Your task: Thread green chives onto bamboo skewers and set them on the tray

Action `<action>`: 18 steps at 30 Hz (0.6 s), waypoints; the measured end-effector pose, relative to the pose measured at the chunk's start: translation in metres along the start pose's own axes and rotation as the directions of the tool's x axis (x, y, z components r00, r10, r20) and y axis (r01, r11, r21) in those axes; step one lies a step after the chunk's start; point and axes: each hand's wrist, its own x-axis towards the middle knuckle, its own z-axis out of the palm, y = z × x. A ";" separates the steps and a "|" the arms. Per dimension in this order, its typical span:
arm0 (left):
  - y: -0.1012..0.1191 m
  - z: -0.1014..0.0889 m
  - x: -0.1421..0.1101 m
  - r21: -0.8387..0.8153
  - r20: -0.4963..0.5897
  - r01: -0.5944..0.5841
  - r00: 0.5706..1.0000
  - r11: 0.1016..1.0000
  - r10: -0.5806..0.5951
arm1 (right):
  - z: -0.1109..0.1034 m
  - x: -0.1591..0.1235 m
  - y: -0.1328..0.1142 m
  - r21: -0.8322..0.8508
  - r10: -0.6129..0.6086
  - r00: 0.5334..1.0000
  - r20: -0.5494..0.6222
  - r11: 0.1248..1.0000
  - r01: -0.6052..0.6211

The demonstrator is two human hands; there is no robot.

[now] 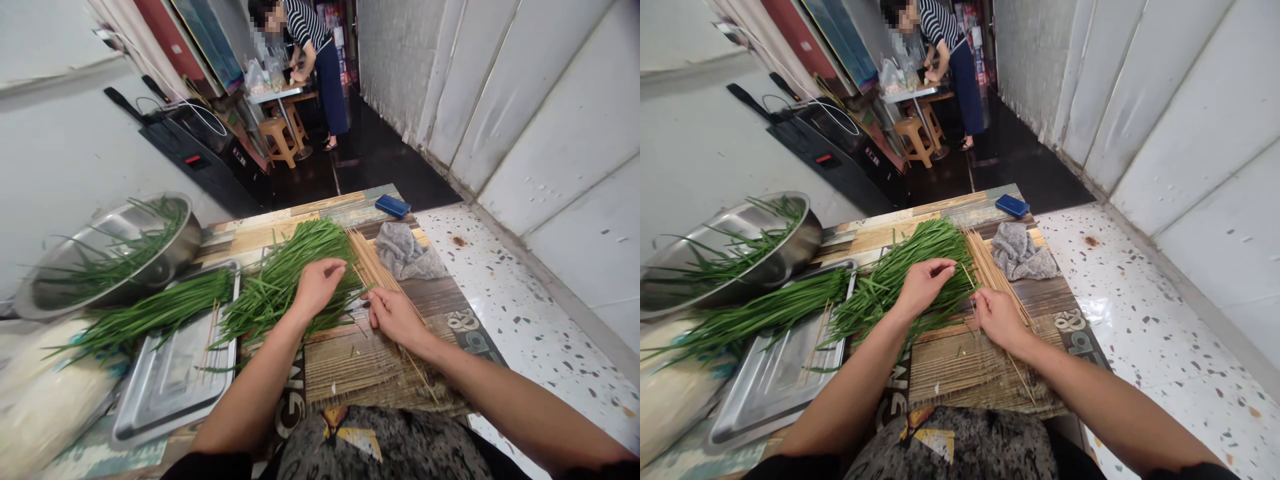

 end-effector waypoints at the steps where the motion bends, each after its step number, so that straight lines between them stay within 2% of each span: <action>1: 0.000 0.000 0.000 -0.005 0.007 0.002 1.000 1.000 -0.002 | 0.000 0.000 0.000 0.000 -0.001 1.000 0.000 1.000 0.001; 13: 0.001 -0.002 0.000 -0.024 0.050 0.016 0.999 1.000 -0.014 | 0.000 0.000 0.000 0.015 0.001 1.000 0.006 1.000 -0.001; 18: 0.003 -0.008 -0.004 0.069 0.125 -0.096 0.988 0.993 0.087 | 0.000 -0.001 0.001 0.019 0.006 1.000 0.014 1.000 -0.006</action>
